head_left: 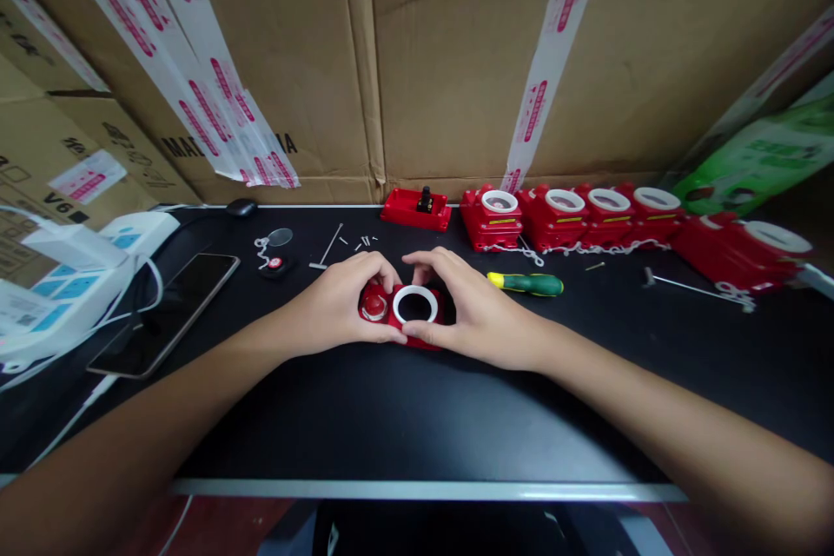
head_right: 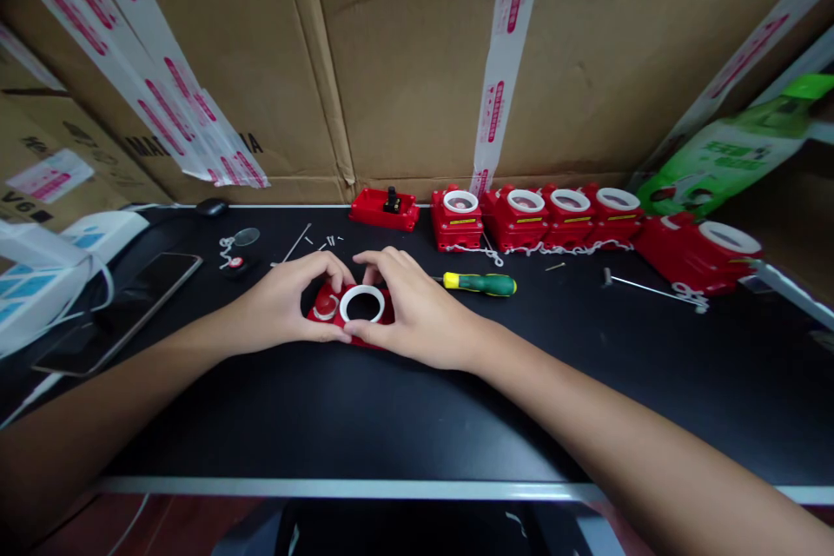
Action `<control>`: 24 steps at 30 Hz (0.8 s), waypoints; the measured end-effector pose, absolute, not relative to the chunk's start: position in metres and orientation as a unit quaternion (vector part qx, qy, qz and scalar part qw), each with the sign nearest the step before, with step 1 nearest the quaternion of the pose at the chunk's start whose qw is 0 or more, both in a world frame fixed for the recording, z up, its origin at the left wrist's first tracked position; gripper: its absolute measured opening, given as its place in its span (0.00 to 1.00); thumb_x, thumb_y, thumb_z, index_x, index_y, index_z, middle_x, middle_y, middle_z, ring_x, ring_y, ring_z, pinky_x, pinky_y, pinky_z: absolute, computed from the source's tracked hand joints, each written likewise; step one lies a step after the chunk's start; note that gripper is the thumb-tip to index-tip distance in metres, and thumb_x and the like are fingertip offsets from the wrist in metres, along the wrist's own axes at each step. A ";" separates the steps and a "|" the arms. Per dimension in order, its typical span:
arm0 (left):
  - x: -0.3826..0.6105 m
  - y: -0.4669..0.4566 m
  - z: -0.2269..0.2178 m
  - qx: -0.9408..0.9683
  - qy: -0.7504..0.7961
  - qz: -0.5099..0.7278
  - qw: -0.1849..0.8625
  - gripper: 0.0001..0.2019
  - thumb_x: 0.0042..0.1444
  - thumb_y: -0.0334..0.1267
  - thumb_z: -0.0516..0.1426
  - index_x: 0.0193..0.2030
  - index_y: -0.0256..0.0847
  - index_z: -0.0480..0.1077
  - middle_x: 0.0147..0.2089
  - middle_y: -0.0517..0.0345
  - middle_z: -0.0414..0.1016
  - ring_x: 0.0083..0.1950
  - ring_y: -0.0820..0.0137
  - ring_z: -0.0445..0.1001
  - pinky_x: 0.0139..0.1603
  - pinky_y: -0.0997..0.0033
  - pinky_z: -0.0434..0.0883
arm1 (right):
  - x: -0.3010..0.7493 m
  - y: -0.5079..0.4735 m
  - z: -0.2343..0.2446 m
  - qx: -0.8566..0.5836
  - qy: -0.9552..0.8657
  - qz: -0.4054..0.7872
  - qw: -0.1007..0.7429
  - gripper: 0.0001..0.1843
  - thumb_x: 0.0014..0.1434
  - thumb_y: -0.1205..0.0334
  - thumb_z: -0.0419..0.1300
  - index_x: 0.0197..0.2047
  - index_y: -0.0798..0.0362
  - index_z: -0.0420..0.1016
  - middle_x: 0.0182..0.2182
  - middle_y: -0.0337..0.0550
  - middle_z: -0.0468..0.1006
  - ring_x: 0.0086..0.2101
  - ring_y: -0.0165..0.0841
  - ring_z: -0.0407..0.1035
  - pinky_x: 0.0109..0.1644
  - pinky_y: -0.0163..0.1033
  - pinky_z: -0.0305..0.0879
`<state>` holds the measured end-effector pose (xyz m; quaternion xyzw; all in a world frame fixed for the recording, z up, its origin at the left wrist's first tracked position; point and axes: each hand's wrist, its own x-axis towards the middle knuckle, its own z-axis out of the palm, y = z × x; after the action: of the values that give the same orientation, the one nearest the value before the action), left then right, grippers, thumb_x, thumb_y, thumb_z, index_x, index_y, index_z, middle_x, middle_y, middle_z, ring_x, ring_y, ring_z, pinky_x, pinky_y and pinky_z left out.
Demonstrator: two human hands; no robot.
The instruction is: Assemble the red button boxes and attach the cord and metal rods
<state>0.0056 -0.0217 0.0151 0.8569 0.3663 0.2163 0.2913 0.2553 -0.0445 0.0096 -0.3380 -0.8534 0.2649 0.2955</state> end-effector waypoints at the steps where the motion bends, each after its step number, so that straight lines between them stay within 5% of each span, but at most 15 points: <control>1: 0.005 -0.023 0.016 0.865 0.360 0.211 0.280 0.26 0.52 0.54 0.73 0.44 0.42 0.67 0.48 0.56 0.75 0.42 0.67 0.73 0.44 0.65 0.70 | 0.255 -0.045 0.009 -0.350 -0.849 0.262 0.297 0.36 0.63 0.49 0.71 0.67 0.52 0.63 0.50 0.48 0.73 0.50 0.43 0.70 0.57 0.52 0.70; 19: 0.009 -0.026 0.016 0.893 0.329 0.196 0.236 0.23 0.52 0.44 0.72 0.40 0.43 0.61 0.46 0.57 0.69 0.46 0.64 0.69 0.45 0.64 0.68 | 0.251 -0.049 0.008 -0.386 -0.817 0.262 0.338 0.37 0.56 0.56 0.75 0.64 0.53 0.68 0.46 0.46 0.77 0.47 0.42 0.74 0.56 0.55 0.73; 24: 0.004 -0.021 0.014 0.905 0.287 0.196 0.247 0.22 0.55 0.45 0.71 0.44 0.43 0.62 0.52 0.53 0.71 0.52 0.61 0.70 0.54 0.59 0.70 | 0.261 -0.018 0.031 -0.344 -0.843 0.218 0.351 0.13 0.74 0.54 0.58 0.55 0.52 0.75 0.54 0.50 0.73 0.46 0.36 0.75 0.51 0.46 0.76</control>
<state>0.0037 -0.0205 0.0139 0.9046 0.2872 0.1962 0.2466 0.2608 -0.0178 0.0311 -0.3439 -0.8429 0.2184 0.3514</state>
